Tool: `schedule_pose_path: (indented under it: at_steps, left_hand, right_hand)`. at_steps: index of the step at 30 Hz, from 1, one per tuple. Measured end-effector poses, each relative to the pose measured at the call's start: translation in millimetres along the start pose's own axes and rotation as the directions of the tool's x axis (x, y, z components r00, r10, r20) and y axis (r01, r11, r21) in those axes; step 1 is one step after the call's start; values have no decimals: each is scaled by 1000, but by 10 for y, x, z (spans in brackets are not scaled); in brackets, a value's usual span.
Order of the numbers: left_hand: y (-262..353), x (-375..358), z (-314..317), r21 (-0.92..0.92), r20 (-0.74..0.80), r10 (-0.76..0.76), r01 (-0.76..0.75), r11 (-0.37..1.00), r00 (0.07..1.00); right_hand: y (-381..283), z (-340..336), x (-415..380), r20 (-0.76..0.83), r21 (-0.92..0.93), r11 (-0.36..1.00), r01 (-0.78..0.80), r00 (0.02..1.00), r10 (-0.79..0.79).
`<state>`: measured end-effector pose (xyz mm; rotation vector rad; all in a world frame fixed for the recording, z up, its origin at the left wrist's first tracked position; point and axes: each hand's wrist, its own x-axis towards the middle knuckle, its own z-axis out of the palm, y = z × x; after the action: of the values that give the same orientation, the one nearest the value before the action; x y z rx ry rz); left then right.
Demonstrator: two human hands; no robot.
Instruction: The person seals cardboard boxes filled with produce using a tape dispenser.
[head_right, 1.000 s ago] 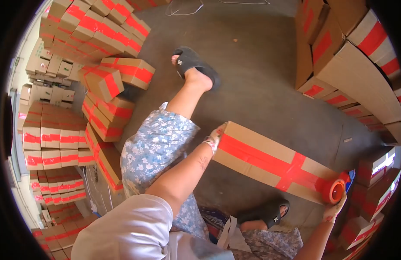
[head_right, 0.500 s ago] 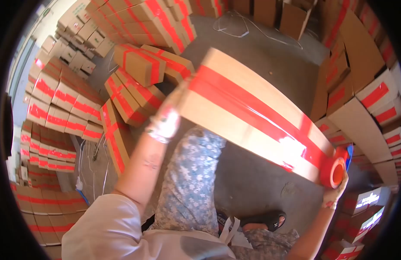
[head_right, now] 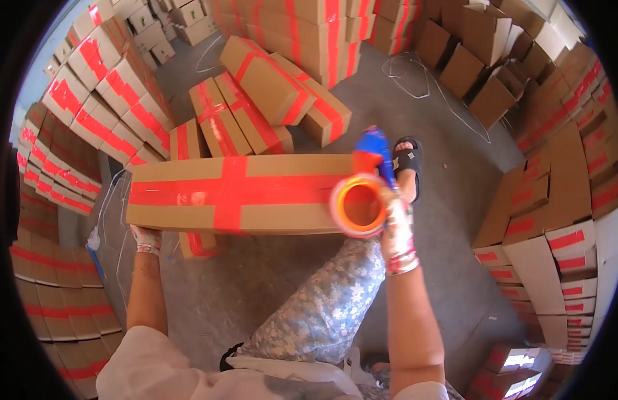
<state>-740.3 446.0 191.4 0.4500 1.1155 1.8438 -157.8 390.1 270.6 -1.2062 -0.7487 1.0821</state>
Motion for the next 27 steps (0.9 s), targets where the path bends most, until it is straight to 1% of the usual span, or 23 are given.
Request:
schedule_pose_path:
  at_steps: [2, 3, 4, 6, 7, 9, 10, 12, 13, 14, 15, 16, 17, 18, 19, 20, 21, 22, 23, 24, 25, 26, 27]
  left_hand:
    - [37, 79, -234, 36, -74, 18, -15, 999, 997]
    - [39, 139, -306, 76, -136, 40, -29, 997, 990]
    - [52, 221, -331, 66, -141, 38, -29, 997, 989]
    - [93, 403, -334, 147, -88, 54, -41, 988, 995]
    - [67, 505, -343, 144, -93, 55, -41, 989, 994]
    - [6, 718, -287, 259, -73, 34, -14, 966, 997]
    - [-14, 753, -134, 261, -71, 28, -9, 965, 997]
    - [-99, 875, 241, 339, 34, 24, -34, 940, 999]
    - [-176, 1078, 414, 319, 33, 48, -56, 946, 998]
    - [-262, 1314, 634, 295, 34, 71, -78, 952, 997]
    - [-268, 1411, 1042, 176, 60, 79, -88, 980, 995]
    - [-328, 1414, 1470, 51, 90, 86, -91, 995, 992]
    - [-521, 1374, 1719, 41, 107, 70, -74, 996, 992]
    - [-729, 1298, 1925, 52, 198, 66, -78, 996, 978]
    - [-922, 1229, 2143, 59, 293, 69, -90, 994, 954]
    - [-1214, 1031, 2138, 228, 230, -86, 33, 973, 969]
    - [-1472, 784, 2181, 274, 341, -120, 24, 962, 932]
    - [-1619, 390, 2251, 578, 342, -23, -191, 794, 939]
    - [-1715, 54, 2192, 794, 377, 72, -362, 489, 923]
    - [-1999, 97, 1811, 636, 719, 221, -752, 172, 659]
    - [-2131, 86, 1702, 626, 736, 77, -719, 301, 673]
    - [-2218, 60, 1634, 626, 744, -76, -654, 425, 664]
    - [-2129, 124, 1684, 573, 815, -59, -817, -60, 576]
  right_hand:
    - [162, 345, -94, 125, -114, 993, 14, 992, 0]
    - [196, 448, -185, 140, -82, 990, -117, 982, 127]
    - [237, 507, -308, 156, -51, 968, -245, 956, 250]
    - [594, 515, -544, 80, 220, 900, -376, 926, 368]
    - [607, 551, -622, 51, 198, 909, -367, 930, 365]
    - [532, 540, -706, -10, 145, 923, -358, 932, 363]
    - [533, 524, -716, -30, 134, 932, -337, 939, 343]
    - [470, 523, -738, -107, 121, 922, -369, 918, 381]
    - [435, 563, -726, -109, 117, 924, -364, 920, 376]
    - [403, 618, -705, -168, 228, 905, -359, 901, 399]
    - [393, 673, -678, -227, 339, 877, -340, 876, 426]
    - [548, 726, -555, -240, 339, 884, -322, 879, 412]
    - [825, 769, -388, -243, 204, 970, -134, 953, 183]
    - [971, 843, -295, -212, 64, 996, 62, 976, -47]
    - [963, 1082, -180, -198, 158, 988, 2, 980, 30]
    - [960, 1369, -17, -173, 258, 965, -53, 980, 101]
    - [1033, 1550, 113, -38, 354, 924, -143, 985, 167]
    - [1105, 1705, 239, 109, 434, 867, -246, 969, 221]
    - [933, 1914, 313, 219, 453, 855, -254, 961, 170]
    - [724, 2044, 381, 325, 466, 846, -261, 939, 110]
    - [689, 2010, 449, 368, 415, 869, -270, 923, 111]
    - [621, 1910, 437, 355, 415, 869, -269, 928, 118]
    - [503, 1750, 376, 373, 403, 879, -255, 923, 97]
